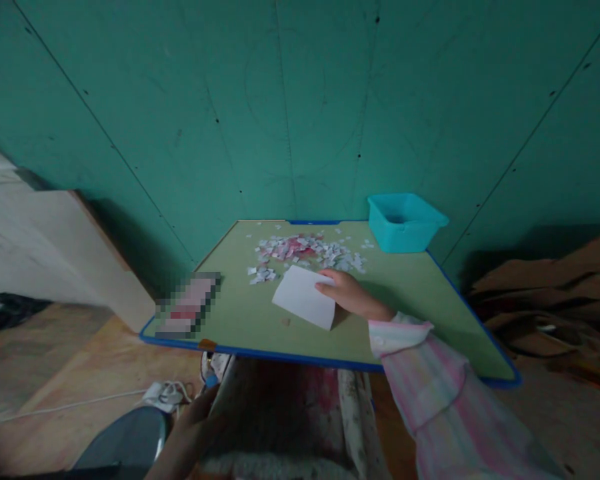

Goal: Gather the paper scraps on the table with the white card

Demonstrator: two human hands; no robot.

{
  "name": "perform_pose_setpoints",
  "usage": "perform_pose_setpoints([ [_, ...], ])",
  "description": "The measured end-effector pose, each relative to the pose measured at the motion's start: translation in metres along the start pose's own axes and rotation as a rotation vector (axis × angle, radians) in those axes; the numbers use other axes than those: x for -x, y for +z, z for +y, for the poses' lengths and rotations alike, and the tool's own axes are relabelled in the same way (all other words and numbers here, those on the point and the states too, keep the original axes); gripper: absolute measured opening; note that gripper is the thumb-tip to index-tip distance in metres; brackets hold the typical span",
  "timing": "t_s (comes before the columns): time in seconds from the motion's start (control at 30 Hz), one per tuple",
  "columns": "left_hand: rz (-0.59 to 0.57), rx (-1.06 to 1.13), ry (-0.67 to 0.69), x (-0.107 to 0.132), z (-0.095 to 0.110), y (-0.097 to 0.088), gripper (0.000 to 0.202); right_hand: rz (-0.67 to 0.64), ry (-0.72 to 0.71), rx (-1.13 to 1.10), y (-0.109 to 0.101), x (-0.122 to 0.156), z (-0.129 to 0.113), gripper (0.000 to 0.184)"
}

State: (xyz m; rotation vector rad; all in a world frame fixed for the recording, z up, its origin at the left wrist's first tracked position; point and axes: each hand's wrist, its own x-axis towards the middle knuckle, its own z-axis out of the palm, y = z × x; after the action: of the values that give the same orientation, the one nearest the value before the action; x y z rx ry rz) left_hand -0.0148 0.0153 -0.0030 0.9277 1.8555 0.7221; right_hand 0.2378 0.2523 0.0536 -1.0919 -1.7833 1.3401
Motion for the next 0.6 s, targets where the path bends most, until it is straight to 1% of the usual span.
perform_pose_setpoints([
  [0.1, -0.018, -0.013, 0.006, -0.002, -0.003, -0.001, 0.047, -0.036, -0.015, 0.023, 0.003, 0.002, 0.002, 0.034],
  [0.23, 0.001, -0.026, -0.021, -0.002, -0.005, 0.0, 0.049, -0.146, -0.028, 0.071, 0.007, 0.006, -0.001, 0.032],
  [0.47, -0.049, 0.06, -0.05, 0.007, 0.004, 0.0, 0.053, -0.228, -0.012, 0.09, 0.009, 0.014, -0.014, 0.028],
  [0.6, -0.046, 0.077, -0.047, 0.01, 0.007, -0.002, 0.052, -0.288, -0.025, 0.116, 0.011, 0.016, -0.016, 0.026],
])
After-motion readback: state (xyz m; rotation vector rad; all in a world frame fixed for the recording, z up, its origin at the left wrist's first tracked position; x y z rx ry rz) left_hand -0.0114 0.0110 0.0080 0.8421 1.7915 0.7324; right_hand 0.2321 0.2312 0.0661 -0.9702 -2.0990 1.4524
